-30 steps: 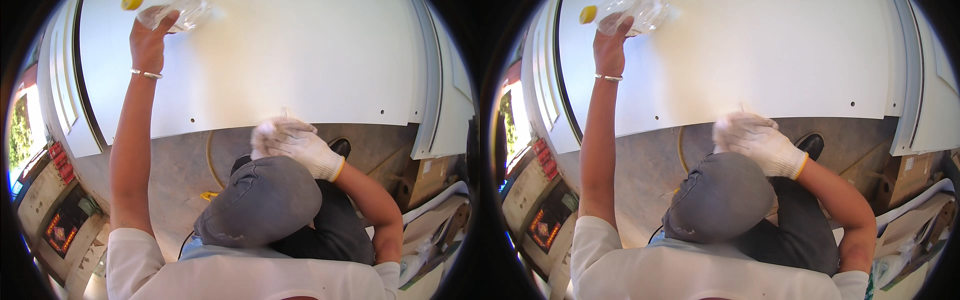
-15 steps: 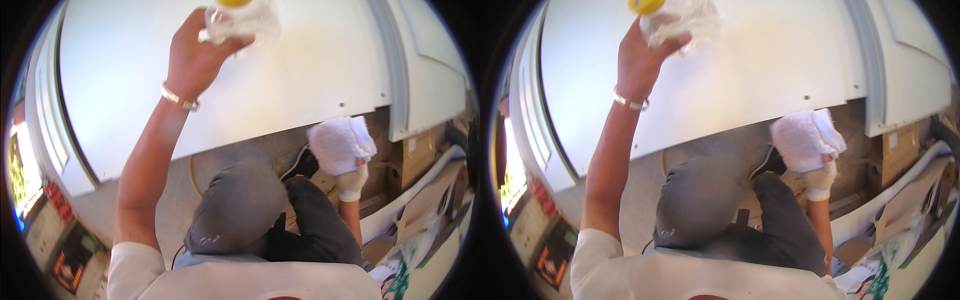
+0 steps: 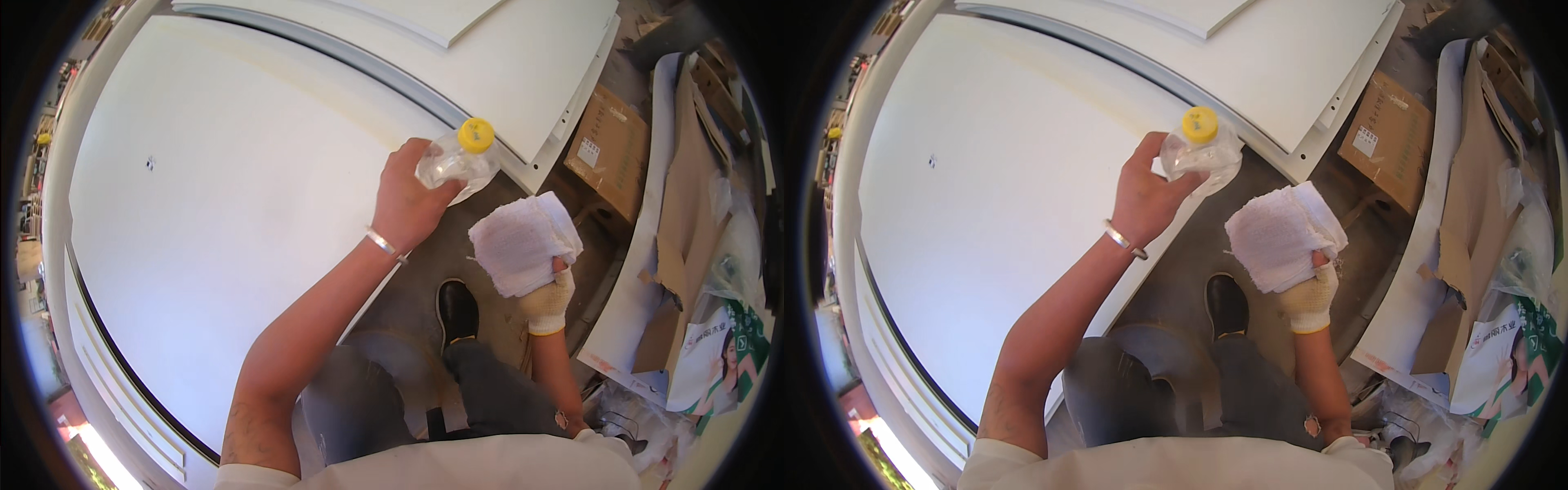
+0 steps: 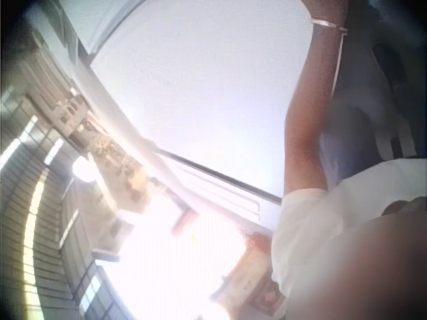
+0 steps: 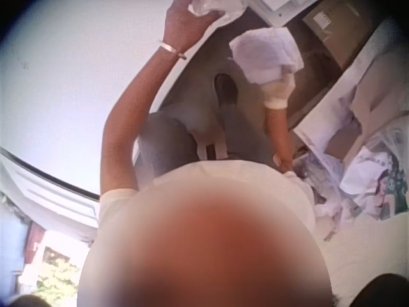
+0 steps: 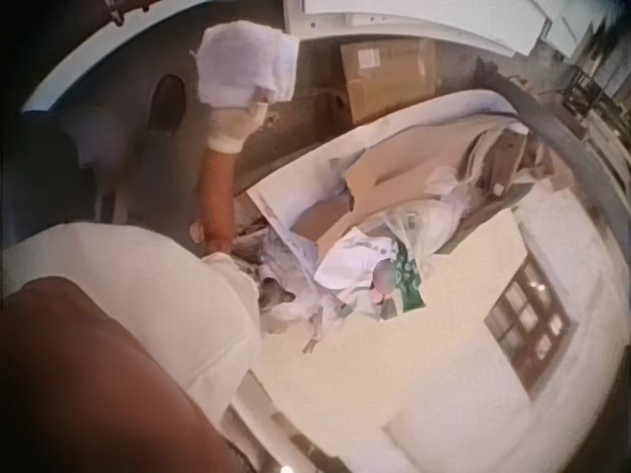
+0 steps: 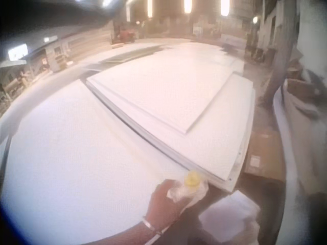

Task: The person wipes a large white panel with a cloth and liquid from a bottle, then flips the panel and uses a yellow tool to scrape or mark its edge. The person continues wiping the panel surface.

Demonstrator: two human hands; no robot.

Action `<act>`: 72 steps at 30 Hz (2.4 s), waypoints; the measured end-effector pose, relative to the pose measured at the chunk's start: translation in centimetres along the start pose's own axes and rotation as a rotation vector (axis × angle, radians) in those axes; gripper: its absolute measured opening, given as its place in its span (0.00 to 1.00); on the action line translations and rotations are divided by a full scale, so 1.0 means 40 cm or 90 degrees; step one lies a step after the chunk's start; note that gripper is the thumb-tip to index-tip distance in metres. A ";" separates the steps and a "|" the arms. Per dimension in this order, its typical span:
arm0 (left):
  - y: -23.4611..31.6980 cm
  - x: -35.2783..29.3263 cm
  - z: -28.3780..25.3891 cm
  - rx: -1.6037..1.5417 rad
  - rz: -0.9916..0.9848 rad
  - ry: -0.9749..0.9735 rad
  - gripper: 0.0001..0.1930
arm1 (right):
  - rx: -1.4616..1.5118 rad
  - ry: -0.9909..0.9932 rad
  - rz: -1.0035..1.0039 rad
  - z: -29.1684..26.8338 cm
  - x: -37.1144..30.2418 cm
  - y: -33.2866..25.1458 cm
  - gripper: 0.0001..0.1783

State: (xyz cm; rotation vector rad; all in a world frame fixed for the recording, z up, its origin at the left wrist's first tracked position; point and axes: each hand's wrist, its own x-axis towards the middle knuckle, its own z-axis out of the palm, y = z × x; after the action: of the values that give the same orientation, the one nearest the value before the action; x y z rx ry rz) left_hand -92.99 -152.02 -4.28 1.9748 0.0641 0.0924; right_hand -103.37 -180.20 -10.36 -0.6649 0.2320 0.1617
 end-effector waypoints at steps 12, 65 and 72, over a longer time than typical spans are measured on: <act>0.127 0.356 0.347 0.012 0.105 0.084 0.26 | -0.083 0.001 -0.433 0.236 0.260 -0.263 0.34; -0.341 -0.777 -0.427 0.481 -0.256 0.307 0.29 | -1.188 -0.266 -0.262 0.312 0.078 0.147 0.41; -0.374 -0.983 -0.461 0.424 -0.531 0.091 0.46 | -1.578 -0.337 -0.133 0.375 0.260 0.374 0.45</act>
State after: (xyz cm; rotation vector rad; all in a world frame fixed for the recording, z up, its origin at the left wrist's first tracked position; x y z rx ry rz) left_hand -133.90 -132.70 -12.18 2.4244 1.1181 -0.3782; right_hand -94.27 -158.42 -10.50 -3.0139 -0.7897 0.3768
